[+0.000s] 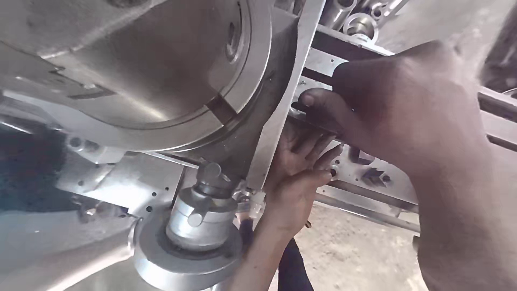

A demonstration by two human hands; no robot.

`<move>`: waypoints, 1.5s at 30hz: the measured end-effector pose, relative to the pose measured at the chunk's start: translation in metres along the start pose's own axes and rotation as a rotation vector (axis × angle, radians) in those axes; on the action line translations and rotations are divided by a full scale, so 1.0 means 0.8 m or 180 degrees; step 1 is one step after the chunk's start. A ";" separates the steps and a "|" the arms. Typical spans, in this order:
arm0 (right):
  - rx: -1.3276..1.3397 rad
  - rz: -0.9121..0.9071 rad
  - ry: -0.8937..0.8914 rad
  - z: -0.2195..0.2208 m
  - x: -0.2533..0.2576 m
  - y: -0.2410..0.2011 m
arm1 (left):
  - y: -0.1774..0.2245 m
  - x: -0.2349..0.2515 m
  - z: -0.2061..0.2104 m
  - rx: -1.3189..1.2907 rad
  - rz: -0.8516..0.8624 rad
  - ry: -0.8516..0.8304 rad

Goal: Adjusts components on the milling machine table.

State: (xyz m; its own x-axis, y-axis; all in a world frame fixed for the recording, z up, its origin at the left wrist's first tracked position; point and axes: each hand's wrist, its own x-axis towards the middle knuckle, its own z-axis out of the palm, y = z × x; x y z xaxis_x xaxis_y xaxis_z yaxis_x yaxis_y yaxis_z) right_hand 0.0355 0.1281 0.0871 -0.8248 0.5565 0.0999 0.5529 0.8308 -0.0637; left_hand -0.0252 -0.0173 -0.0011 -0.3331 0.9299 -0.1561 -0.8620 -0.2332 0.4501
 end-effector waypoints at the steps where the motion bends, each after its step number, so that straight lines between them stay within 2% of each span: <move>1: -0.0001 0.0034 -0.0036 -0.001 -0.001 0.002 | 0.000 0.000 0.000 -0.0021 -0.0004 -0.0028; 6: 0.0133 -0.0233 -0.0245 -0.011 -0.006 0.003 | -0.001 -0.002 -0.003 -0.0108 0.0036 -0.0054; 11: 0.0009 0.0170 -0.0237 -0.011 -0.004 -0.003 | -0.002 0.001 -0.001 -0.0162 0.0078 -0.0024; 16: 0.0124 -0.0170 -0.0310 -0.011 -0.008 -0.001 | -0.002 -0.002 0.000 0.0003 0.0076 0.0014; 22: -0.0047 0.0260 -0.0195 -0.007 -0.009 -0.012 | -0.006 -0.001 0.004 -0.0078 0.0241 0.0174; 29: 0.0130 -0.0042 -0.0257 0.002 -0.006 -0.009 | -0.010 -0.002 0.010 0.0037 0.0362 0.0340; 36: -0.0072 0.0259 -0.0230 -0.013 -0.003 -0.017 | -0.010 -0.001 0.015 0.0070 0.0410 0.0484; 41: 0.0067 -0.0115 -0.0676 -0.015 -0.001 -0.009 | -0.010 -0.005 0.015 0.0323 0.0443 0.0571; 45: -0.0018 0.0034 -0.0303 0.005 -0.004 -0.006 | -0.006 -0.004 0.019 0.0412 0.0309 0.0596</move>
State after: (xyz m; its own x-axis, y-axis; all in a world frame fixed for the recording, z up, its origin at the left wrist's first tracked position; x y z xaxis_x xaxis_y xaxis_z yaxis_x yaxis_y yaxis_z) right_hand 0.0354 0.1225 0.0831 -0.8263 0.5633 0.0045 0.5621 0.8250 -0.0585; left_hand -0.0143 -0.0151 0.0109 -0.4873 0.8331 -0.2616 -0.7704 -0.2692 0.5780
